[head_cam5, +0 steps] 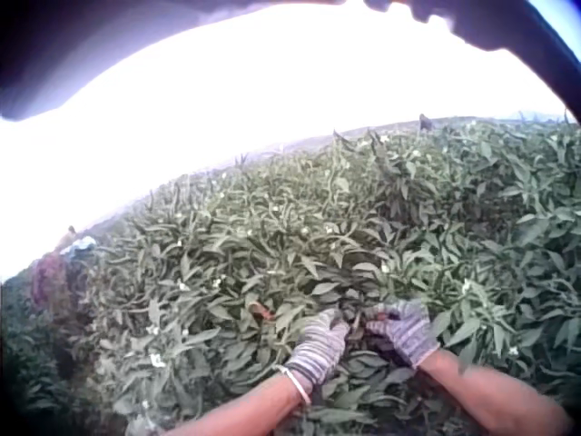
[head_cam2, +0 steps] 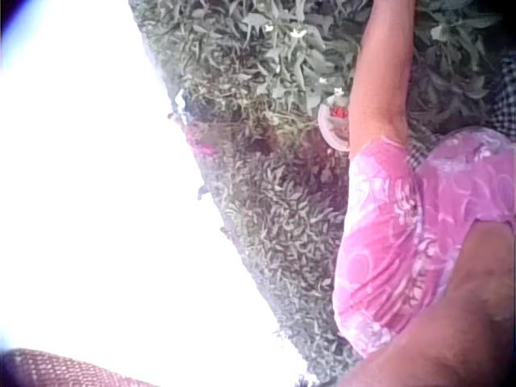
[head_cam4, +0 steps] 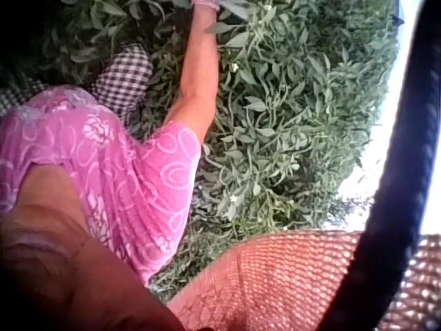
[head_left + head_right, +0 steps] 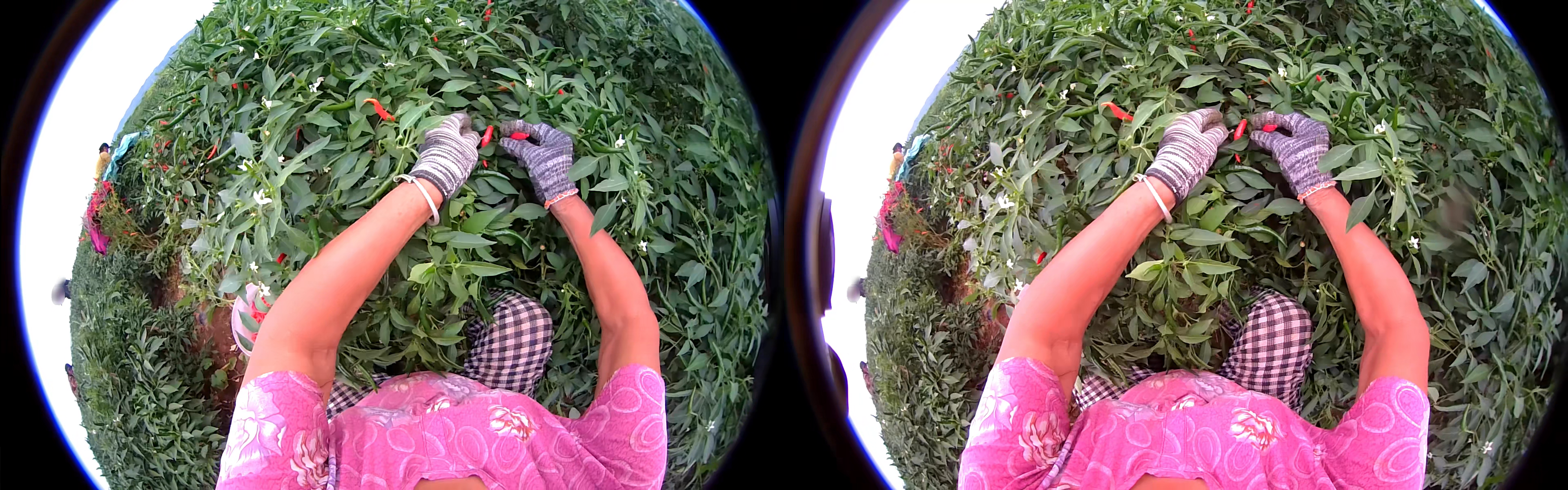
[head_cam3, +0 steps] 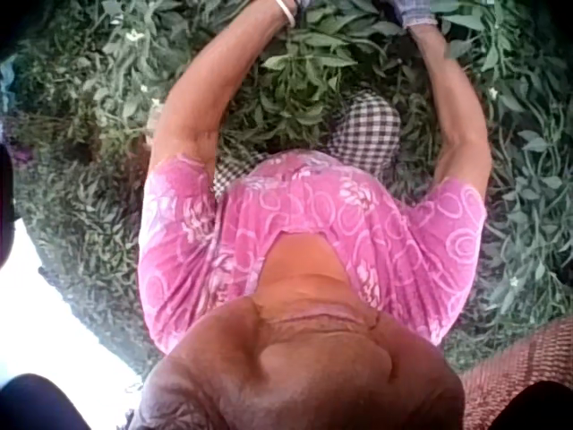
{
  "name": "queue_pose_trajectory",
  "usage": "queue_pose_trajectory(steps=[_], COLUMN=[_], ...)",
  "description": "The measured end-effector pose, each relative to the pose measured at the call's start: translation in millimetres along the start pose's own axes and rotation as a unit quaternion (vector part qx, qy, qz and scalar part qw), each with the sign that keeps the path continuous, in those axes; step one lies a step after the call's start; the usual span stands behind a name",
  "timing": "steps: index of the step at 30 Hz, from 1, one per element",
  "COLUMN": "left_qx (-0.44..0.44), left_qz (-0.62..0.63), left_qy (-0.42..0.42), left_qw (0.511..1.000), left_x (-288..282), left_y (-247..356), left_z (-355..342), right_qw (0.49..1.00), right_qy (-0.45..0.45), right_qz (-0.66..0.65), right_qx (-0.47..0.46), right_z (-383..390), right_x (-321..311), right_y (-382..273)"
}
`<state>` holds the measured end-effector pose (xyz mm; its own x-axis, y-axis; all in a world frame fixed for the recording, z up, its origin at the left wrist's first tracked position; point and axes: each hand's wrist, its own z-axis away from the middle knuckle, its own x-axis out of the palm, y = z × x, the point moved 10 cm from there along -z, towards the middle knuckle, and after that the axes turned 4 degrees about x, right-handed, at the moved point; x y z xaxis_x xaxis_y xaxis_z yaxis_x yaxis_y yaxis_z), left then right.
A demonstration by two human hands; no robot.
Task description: The person sits on the ground in a field and picks red chili peppers from the plants by hand. They place the harvested peppers into a white bucket positioned next to them.
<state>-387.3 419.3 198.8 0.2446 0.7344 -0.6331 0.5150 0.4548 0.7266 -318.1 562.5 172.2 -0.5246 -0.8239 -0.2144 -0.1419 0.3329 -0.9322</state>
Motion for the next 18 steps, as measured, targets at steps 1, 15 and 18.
queue_pose_trajectory(steps=[1, 15, 18], left_qx=[-0.028, -0.051, -0.051], left_qz=[-0.057, -0.127, -0.152], left_qy=[-0.053, -0.048, -0.075], left_qw=[0.997, 0.989, 0.984], left_x=[17.9, 42.7, 43.5], left_y=[-4.3, -38.5, -34.7], left_z=[-2.7, 5.9, 6.0], right_qw=[1.000, 0.986, 0.963], right_qy=[0.002, -0.084, -0.062], right_qz=[0.010, -0.133, 0.201], right_qx=[0.010, 0.059, -0.168], right_z=[3.9, 5.2, 1.9], right_x=[-2.5, 6.6, 23.8], right_y=[5.5, -8.7, -17.8])
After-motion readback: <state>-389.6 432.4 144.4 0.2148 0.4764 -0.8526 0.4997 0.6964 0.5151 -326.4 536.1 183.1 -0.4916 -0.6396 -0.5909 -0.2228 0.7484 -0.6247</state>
